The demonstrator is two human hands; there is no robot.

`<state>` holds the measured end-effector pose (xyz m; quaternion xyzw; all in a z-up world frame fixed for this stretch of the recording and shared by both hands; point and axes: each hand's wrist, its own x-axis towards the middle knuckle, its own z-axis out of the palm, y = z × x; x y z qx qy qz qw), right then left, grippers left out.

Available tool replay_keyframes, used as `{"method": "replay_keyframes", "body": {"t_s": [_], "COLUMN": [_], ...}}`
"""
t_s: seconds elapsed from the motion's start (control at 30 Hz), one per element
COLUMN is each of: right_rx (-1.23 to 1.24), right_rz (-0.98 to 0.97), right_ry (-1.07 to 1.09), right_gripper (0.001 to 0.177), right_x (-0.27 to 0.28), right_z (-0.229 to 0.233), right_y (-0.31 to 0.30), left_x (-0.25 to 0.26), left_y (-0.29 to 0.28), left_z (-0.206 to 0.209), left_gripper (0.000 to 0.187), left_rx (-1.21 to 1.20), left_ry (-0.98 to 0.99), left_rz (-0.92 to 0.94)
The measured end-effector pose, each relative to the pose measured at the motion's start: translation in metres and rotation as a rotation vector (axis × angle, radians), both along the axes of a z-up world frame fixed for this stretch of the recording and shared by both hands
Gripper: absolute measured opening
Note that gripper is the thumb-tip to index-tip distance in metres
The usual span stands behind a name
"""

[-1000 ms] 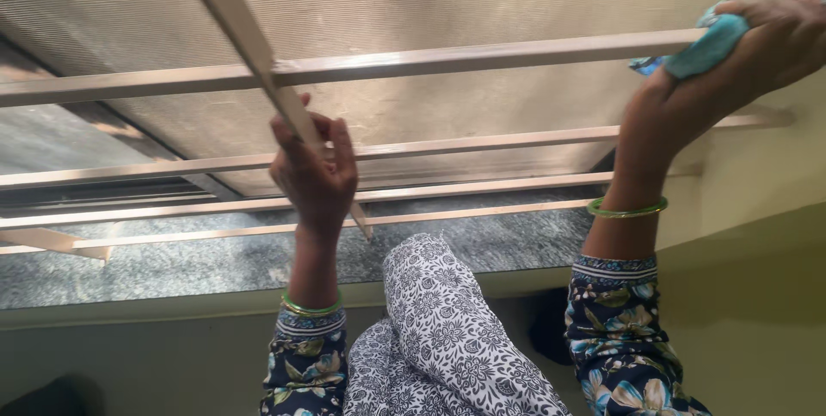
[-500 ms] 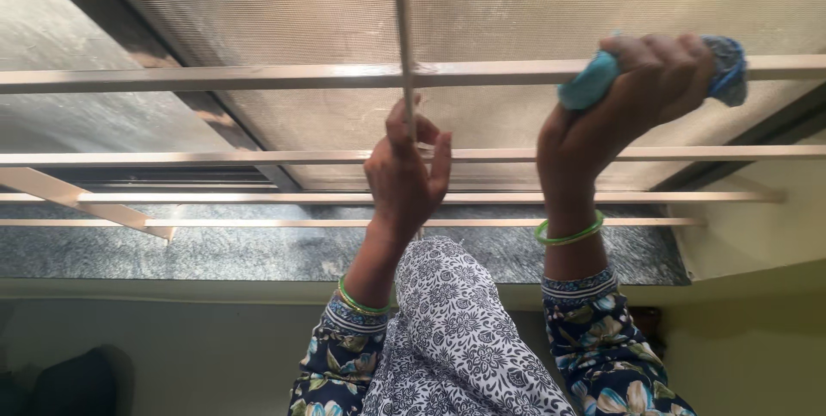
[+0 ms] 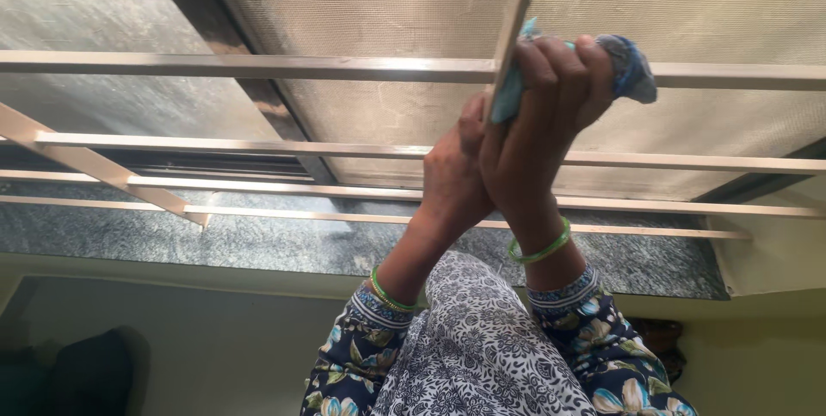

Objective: The person wipes the horizontal and vertical bars of a window frame using a blue cloth. They systematically clean each bar, moving from one section to another, ensuring the entire frame is wiped down.

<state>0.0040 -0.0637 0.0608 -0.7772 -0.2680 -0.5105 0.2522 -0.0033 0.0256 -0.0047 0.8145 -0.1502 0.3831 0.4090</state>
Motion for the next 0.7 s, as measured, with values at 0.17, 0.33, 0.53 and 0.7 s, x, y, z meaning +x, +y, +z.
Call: {"method": "replay_keyframes", "body": {"t_s": [0.17, 0.33, 0.53, 0.7], "right_rx": [0.013, 0.103, 0.79, 1.117], "right_rz": [0.029, 0.26, 1.137, 1.489], "right_ry": [0.023, 0.092, 0.542, 0.769], "right_gripper": [0.043, 0.042, 0.047, 0.061], "right_x": [-0.014, -0.042, -0.068, -0.076], "right_z": [-0.002, -0.015, -0.037, -0.031], "right_y": [0.002, -0.006, -0.003, -0.006], "left_x": [-0.01, -0.041, -0.079, -0.085], "left_y": [0.008, 0.031, 0.054, 0.065], "left_z": [0.007, 0.017, 0.024, 0.034], "left_gripper": [0.082, 0.06, 0.041, 0.063], "left_rx": [0.016, -0.135, -0.318, -0.484], "left_ry": [-0.094, -0.155, -0.112, -0.041], "left_rz": [-0.054, -0.156, -0.246, -0.546]}}
